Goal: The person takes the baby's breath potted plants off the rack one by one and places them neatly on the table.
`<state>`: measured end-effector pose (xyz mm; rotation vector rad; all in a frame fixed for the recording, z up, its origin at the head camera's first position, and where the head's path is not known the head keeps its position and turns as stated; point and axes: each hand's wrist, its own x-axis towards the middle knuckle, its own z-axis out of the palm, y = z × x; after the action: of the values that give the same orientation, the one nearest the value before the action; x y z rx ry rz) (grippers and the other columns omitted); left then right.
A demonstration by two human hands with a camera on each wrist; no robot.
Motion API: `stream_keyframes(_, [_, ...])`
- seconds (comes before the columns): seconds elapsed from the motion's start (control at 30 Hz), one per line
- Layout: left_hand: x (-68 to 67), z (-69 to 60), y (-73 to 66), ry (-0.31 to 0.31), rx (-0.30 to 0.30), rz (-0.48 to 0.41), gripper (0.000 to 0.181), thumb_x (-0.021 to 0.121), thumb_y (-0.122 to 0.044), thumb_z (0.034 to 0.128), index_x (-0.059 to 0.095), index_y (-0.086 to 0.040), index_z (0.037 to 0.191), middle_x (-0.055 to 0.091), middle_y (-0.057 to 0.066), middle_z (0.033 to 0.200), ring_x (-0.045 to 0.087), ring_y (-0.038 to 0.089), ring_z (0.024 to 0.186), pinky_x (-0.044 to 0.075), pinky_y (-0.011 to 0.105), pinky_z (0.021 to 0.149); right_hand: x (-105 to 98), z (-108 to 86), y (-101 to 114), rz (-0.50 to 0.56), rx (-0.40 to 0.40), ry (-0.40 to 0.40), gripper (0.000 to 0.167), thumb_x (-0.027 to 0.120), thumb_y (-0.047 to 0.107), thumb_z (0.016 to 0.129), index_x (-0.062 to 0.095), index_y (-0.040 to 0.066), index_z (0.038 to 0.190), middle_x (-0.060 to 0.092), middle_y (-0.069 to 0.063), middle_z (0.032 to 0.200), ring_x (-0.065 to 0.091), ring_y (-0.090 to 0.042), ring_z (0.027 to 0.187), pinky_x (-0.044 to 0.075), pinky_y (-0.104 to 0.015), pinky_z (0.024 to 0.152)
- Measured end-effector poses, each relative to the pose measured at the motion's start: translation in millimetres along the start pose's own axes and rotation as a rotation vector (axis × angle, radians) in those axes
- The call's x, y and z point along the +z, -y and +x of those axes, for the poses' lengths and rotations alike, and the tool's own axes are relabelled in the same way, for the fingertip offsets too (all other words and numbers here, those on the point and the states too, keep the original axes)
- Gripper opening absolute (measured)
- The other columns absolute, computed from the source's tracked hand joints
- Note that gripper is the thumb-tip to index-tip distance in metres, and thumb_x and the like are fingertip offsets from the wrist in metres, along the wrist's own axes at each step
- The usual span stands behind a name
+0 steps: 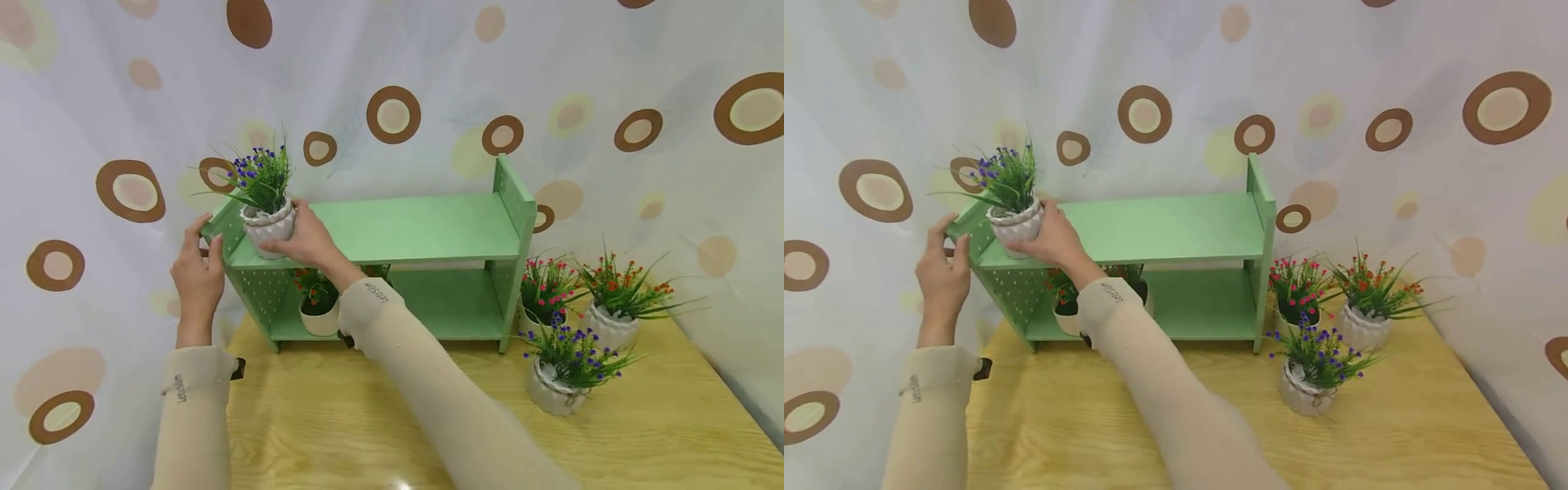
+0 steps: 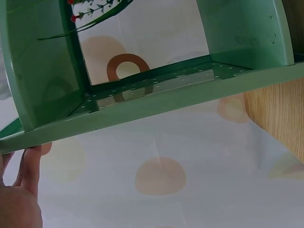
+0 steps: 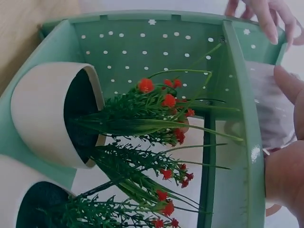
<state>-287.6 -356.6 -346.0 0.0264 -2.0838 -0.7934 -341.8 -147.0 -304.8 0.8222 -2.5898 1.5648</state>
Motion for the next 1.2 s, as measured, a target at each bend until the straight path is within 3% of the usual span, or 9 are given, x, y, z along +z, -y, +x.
stream_keyframes(0.33, [-0.7, -2.4, -1.1, -0.008, -0.005, -0.002, 0.041, 0.054, -0.030, 0.1085, 0.054, -0.021, 0.148, 0.069, 0.031, 0.123, 0.070, 0.050, 0.091, 0.050, 0.062, 0.077, 1, -2.2, 0, -0.151, -0.025, -0.066, 0.098, 0.082, 0.043, 0.088, 0.027, 0.010, 0.162, 0.053, -0.011, 0.146, 0.059, -0.024, 0.123, 0.052, -0.037, 0.099])
stream_keyframes(0.63, [-0.8, -4.2, -2.8, -0.007, 0.000, 0.001, 0.041, 0.054, -0.028, 0.1084, 0.053, -0.019, 0.148, 0.068, 0.032, 0.123, 0.069, 0.051, 0.091, 0.048, 0.065, 0.080, -2, -8.6, 3, -0.257, 0.022, -0.124, 0.098, 0.081, 0.051, 0.086, 0.030, 0.013, 0.161, 0.056, -0.009, 0.142, 0.062, -0.024, 0.118, 0.054, -0.038, 0.094])
stream_keyframes(0.97, [0.8, -4.0, -1.9, -0.009, -0.010, 0.000, 0.040, 0.055, -0.028, 0.1082, 0.054, -0.019, 0.148, 0.068, 0.032, 0.121, 0.069, 0.050, 0.090, 0.047, 0.063, 0.081, -19, -21.0, 4, -0.279, 0.068, -0.136, 0.102, 0.083, 0.053, 0.084, 0.028, 0.015, 0.162, 0.054, -0.008, 0.148, 0.062, -0.025, 0.123, 0.054, -0.041, 0.098])
stream_keyframes(1.2, [0.6, -2.0, -3.0, -0.017, 0.014, 0.006, 0.040, 0.054, -0.027, 0.1083, 0.054, -0.019, 0.148, 0.068, 0.030, 0.122, 0.069, 0.050, 0.090, 0.047, 0.064, 0.080, -35, -34.6, -2, -0.276, 0.023, -0.128, 0.106, 0.082, 0.052, 0.085, 0.025, 0.013, 0.164, 0.050, -0.011, 0.154, 0.059, -0.029, 0.130, 0.053, -0.045, 0.101])
